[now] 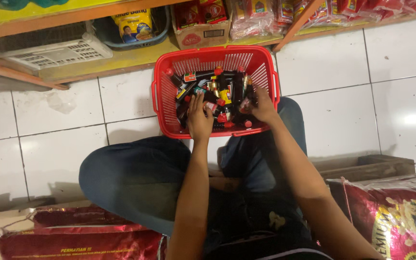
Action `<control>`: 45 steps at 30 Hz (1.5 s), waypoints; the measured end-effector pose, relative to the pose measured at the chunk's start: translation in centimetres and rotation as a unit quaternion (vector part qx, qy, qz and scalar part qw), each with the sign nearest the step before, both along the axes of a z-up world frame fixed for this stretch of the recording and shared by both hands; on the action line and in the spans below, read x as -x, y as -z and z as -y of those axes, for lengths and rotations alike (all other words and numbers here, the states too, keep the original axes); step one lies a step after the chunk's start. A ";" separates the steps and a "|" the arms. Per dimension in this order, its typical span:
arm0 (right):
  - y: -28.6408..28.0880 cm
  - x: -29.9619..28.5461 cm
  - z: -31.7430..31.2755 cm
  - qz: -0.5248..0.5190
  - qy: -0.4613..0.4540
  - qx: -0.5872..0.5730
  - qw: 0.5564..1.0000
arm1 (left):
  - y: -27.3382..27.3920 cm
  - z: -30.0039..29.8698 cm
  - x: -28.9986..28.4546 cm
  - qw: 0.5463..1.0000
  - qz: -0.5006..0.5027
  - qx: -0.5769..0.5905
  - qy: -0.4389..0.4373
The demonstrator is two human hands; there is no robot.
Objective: The person takes sauce bottles from a red basket and places them onto a shelf in a grocery store, occasionally moving other bottles to make space.
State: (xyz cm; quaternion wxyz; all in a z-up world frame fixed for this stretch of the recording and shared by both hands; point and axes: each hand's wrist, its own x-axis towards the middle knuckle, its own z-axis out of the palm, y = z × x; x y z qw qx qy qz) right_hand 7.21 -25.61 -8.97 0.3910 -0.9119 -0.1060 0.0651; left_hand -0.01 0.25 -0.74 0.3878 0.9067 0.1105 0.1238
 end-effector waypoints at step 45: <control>2.3 -1.4 -7.2 -0.306 0.156 -0.361 0.867 | -18.9 -9.1 -5.5 0.843 -0.031 0.536 0.022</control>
